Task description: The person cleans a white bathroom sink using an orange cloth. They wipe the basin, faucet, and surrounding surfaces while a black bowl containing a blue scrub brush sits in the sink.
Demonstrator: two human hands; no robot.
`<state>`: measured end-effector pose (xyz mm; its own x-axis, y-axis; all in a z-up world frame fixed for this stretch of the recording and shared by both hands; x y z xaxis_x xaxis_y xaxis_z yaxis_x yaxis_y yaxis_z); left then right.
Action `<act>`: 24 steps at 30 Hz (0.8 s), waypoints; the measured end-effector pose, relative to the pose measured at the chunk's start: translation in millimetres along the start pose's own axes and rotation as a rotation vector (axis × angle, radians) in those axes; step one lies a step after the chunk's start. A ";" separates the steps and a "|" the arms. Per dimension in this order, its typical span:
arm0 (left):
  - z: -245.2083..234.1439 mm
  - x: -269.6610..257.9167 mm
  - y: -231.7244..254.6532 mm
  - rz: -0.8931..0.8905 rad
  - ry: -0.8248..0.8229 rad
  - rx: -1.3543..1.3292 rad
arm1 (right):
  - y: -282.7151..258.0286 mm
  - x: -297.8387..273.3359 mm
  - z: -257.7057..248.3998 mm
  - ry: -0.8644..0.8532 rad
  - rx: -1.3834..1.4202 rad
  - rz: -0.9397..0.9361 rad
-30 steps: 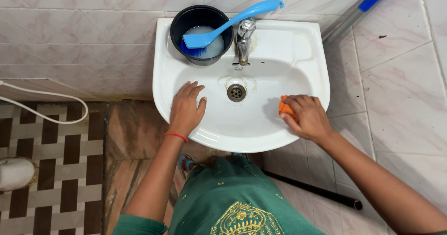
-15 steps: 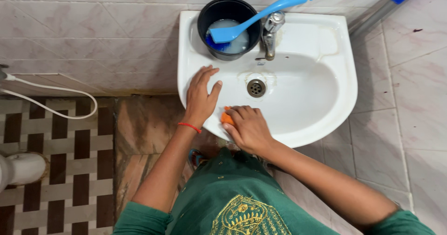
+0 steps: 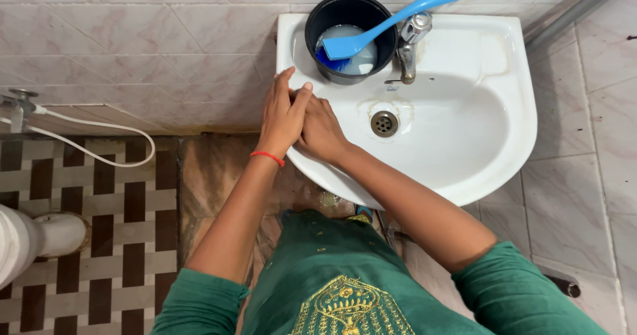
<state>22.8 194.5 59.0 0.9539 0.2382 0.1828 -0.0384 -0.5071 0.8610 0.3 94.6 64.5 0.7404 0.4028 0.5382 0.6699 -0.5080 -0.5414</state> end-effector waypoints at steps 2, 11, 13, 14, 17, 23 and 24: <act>8.9 -0.9 1.6 0.002 0.006 0.089 | 5.3 -18.9 -5.6 -0.193 -0.001 0.009; 24.2 -19.4 20.4 0.053 -0.167 0.431 | -15.9 -112.0 -139.8 -0.553 0.169 -0.384; 22.5 -18.4 20.2 0.008 -0.186 0.365 | -13.9 -119.8 -157.5 -0.559 0.203 -0.368; 21.4 -18.1 19.4 -0.016 -0.193 0.332 | -11.8 -120.4 -159.2 -0.569 0.223 -0.340; 18.8 -16.2 16.1 -0.059 -0.176 0.238 | -11.4 -112.4 -139.9 -0.504 0.279 -0.294; 15.0 -0.6 -1.1 -0.272 -0.194 -0.038 | -21.9 -54.9 -57.9 -0.295 0.243 -0.187; 13.7 1.7 -3.7 -0.284 -0.207 -0.081 | -22.8 -44.3 -50.0 -0.246 0.236 -0.183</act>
Point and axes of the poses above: each hand's wrist, its own x-axis towards the middle knuckle, its own z-axis out of the palm, y = z × x, the point moved 6 cm from there along x, towards the middle knuckle, and after that the axes turned 10 degrees about y, right-handed, at the moved point
